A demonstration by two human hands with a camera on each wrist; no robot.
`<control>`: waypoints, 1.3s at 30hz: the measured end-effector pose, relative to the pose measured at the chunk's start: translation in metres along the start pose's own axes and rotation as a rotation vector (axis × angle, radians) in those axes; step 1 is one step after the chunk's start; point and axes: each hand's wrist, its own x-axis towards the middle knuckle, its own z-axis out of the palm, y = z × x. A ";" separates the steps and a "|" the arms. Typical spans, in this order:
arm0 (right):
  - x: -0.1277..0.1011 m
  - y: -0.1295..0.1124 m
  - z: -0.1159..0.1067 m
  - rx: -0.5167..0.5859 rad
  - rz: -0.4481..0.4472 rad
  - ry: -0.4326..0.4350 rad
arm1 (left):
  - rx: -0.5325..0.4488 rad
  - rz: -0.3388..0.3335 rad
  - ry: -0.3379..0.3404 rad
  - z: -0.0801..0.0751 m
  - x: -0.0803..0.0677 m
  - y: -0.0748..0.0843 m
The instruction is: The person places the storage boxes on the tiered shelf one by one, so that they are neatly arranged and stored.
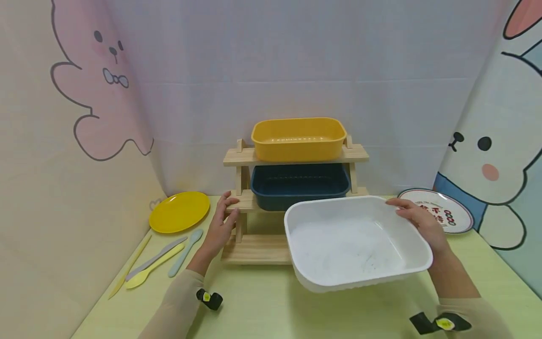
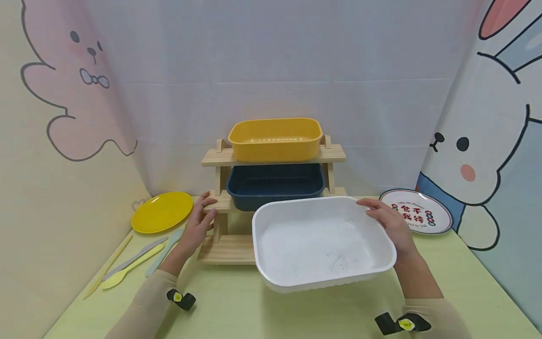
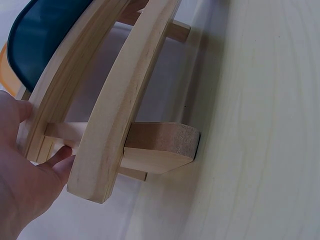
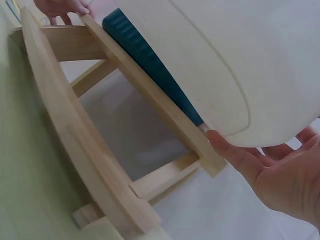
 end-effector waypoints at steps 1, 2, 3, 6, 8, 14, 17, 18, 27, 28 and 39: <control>0.002 0.003 0.001 -0.014 0.012 -0.011 | -0.004 -0.001 0.000 0.000 0.000 0.000; 0.003 0.005 0.003 -0.035 0.023 -0.018 | -0.004 -0.001 -0.001 0.000 0.000 0.000; 0.004 0.008 0.004 -0.060 0.034 -0.021 | -0.005 0.001 -0.002 0.000 0.000 0.000; 0.007 0.018 0.009 -0.126 0.074 0.000 | -0.005 0.005 -0.006 -0.001 0.000 0.000; 0.010 0.025 0.012 -0.180 0.091 0.027 | -0.004 0.006 -0.006 -0.001 0.000 0.000; 0.015 0.042 0.023 -0.277 0.130 0.124 | -0.001 0.000 0.000 0.000 0.000 -0.001; 0.017 0.050 0.028 -0.330 0.126 0.176 | -0.001 0.000 0.002 0.000 0.000 -0.001; 0.018 0.052 0.030 -0.345 0.122 0.193 | -0.002 0.001 0.003 0.000 0.000 -0.002; 0.022 0.065 0.043 -0.452 0.070 0.348 | 0.000 -0.003 0.005 -0.001 0.002 0.000; 0.023 0.067 0.044 -0.452 0.068 0.363 | 0.003 -0.002 0.005 -0.001 0.002 -0.001; 0.030 0.090 0.058 -0.542 -0.005 0.564 | 0.012 0.013 0.036 -0.001 0.011 -0.034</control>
